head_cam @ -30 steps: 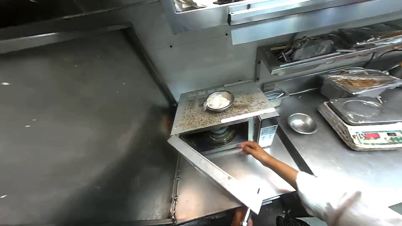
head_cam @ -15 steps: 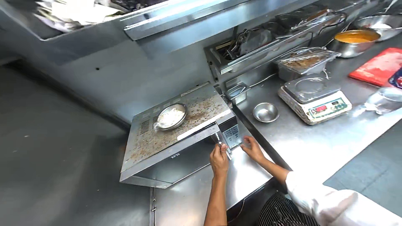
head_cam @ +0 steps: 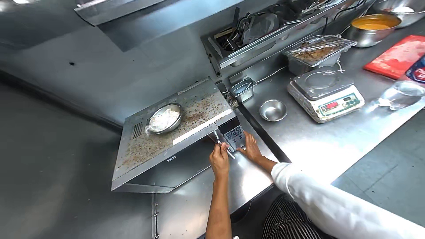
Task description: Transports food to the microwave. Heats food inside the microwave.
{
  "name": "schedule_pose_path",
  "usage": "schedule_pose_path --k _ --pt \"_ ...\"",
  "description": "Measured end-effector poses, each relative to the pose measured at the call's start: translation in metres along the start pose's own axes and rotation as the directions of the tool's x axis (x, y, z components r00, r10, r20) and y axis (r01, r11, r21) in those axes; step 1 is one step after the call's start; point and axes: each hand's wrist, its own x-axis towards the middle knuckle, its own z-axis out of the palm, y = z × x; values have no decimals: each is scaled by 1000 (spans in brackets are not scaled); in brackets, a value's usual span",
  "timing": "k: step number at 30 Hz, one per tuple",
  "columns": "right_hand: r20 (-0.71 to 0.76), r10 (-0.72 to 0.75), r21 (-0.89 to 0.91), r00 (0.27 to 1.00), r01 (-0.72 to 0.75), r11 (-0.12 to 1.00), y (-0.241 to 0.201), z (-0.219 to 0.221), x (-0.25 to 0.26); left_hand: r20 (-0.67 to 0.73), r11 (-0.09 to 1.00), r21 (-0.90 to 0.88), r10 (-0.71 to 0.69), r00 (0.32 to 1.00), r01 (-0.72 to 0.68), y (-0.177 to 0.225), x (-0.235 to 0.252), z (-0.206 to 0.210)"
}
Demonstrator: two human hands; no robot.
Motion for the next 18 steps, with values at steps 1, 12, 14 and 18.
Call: schedule_pose_path --k 1,12,14,18 --pt "-6 0 -6 1000 0 1000 3 4 1 -4 1000 0 -1 1000 1 -1 0 1" --pt "-5 -66 -72 998 66 995 18 5 3 -48 998 22 55 997 -54 1 1 3" --pt "32 -89 -58 996 91 994 20 -1 5 -48 999 12 49 998 -48 3 1 3" --pt "158 -192 -62 969 203 977 32 -21 15 -43 1000 -6 18 999 -19 4 -1 1"
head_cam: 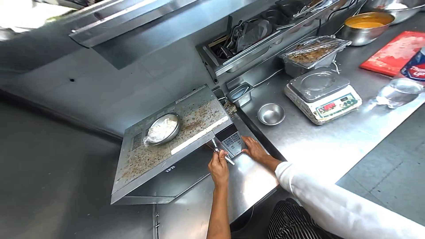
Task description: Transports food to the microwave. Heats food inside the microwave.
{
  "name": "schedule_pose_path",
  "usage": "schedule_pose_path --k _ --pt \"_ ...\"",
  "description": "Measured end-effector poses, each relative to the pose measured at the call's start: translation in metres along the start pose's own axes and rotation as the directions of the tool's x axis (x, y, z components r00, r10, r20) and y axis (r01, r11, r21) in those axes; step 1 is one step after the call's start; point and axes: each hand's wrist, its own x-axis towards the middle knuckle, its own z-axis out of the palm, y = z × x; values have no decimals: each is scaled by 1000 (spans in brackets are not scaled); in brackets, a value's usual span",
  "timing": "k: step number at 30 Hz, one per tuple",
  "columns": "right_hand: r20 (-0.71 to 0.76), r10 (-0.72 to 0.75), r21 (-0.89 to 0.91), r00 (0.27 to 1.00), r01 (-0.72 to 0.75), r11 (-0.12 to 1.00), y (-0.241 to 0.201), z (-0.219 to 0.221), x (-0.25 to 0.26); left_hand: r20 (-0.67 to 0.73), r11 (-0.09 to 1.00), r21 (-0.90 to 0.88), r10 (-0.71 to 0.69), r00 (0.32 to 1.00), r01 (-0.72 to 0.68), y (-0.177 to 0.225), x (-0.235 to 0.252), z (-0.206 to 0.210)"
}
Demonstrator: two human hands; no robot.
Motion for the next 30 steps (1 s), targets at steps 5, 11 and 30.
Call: schedule_pose_path --k 5,11,30 --pt "31 12 1 999 -12 1000 7 -4 1 12 1000 5 14 1000 -14 -2 1 -1" --pt "17 25 -35 1000 -24 999 9 -1 1 61 1000 10 -6 998 5 0 -3 -8" --pt "37 146 -161 989 -138 977 -7 -6 4 70 998 55 9 997 -13 6 -13 -15"
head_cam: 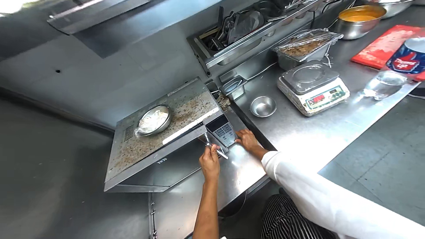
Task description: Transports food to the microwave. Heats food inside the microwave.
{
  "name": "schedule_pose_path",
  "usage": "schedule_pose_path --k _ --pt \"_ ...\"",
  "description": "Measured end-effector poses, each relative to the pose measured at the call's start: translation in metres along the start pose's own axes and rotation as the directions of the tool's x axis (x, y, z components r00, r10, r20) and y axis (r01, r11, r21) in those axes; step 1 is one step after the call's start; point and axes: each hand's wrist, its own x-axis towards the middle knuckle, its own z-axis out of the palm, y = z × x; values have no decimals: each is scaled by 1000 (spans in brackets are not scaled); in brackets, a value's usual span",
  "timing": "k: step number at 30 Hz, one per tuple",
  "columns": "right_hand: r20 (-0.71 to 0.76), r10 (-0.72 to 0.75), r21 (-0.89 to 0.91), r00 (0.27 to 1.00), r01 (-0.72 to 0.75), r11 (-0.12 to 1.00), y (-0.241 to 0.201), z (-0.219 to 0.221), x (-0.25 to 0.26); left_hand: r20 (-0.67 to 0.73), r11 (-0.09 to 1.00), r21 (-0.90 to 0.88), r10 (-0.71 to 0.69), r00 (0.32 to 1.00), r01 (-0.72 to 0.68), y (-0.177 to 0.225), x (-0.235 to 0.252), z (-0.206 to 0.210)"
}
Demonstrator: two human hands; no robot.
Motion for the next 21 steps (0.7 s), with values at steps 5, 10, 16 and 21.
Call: schedule_pose_path --k 5,10,16,21 --pt "71 23 -9 997 -23 1000 -11 -12 1 9 997 -2 -75 997 75 7 -3 -3" --pt "89 -5 -37 996 9 999 -7 -11 4 20 997 12 -82 996 81 10 -9 -5" --pt "100 37 32 994 -40 999 -1 -2 1 28 995 43 -88 996 87 9 -1 -4" --pt "48 -52 157 997 44 987 -6 -25 10 25 995 66 -77 997 75 7 3 -3"
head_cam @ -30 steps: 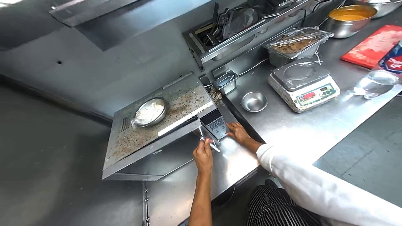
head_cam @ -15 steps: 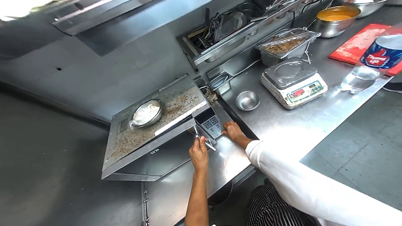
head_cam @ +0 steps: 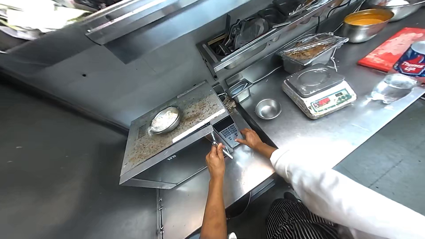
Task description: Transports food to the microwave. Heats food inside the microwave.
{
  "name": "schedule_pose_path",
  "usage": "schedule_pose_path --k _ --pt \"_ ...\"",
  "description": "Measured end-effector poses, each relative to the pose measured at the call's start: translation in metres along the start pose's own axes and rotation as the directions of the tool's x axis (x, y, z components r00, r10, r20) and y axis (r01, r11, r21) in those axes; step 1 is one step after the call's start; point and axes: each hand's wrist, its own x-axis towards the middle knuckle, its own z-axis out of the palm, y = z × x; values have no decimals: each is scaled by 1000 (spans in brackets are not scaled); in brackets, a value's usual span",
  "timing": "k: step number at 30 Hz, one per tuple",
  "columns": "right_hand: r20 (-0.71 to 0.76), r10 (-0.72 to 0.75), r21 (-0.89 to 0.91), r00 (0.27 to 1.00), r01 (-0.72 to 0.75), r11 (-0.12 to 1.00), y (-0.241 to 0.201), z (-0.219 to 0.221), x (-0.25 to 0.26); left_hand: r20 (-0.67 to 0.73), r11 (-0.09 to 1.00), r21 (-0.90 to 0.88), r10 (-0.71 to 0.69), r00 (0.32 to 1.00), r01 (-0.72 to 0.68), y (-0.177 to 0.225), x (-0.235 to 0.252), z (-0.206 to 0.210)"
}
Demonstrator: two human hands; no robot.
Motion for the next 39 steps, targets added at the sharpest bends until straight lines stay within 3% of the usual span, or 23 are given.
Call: schedule_pose_path --k 4,13,25,33,39 --pt "-63 -172 35 983 174 984 -4 -22 6 -5 1000 1 -18 1000 18 1 10 4" --pt "-81 -140 201 987 154 967 -2 -25 10 -41 1000 23 16 999 -15 -5 14 10" --pt "27 -134 91 991 131 987 -1 -33 13 -62 1000 -25 -18 998 17 -3 11 14" --pt "7 -98 49 995 98 994 -13 -35 7 -91 1000 -12 -4 996 3 -4 10 16" --pt "-42 -152 11 988 152 988 -11 -31 6 -78 1000 -24 -9 997 7 -5 9 15"
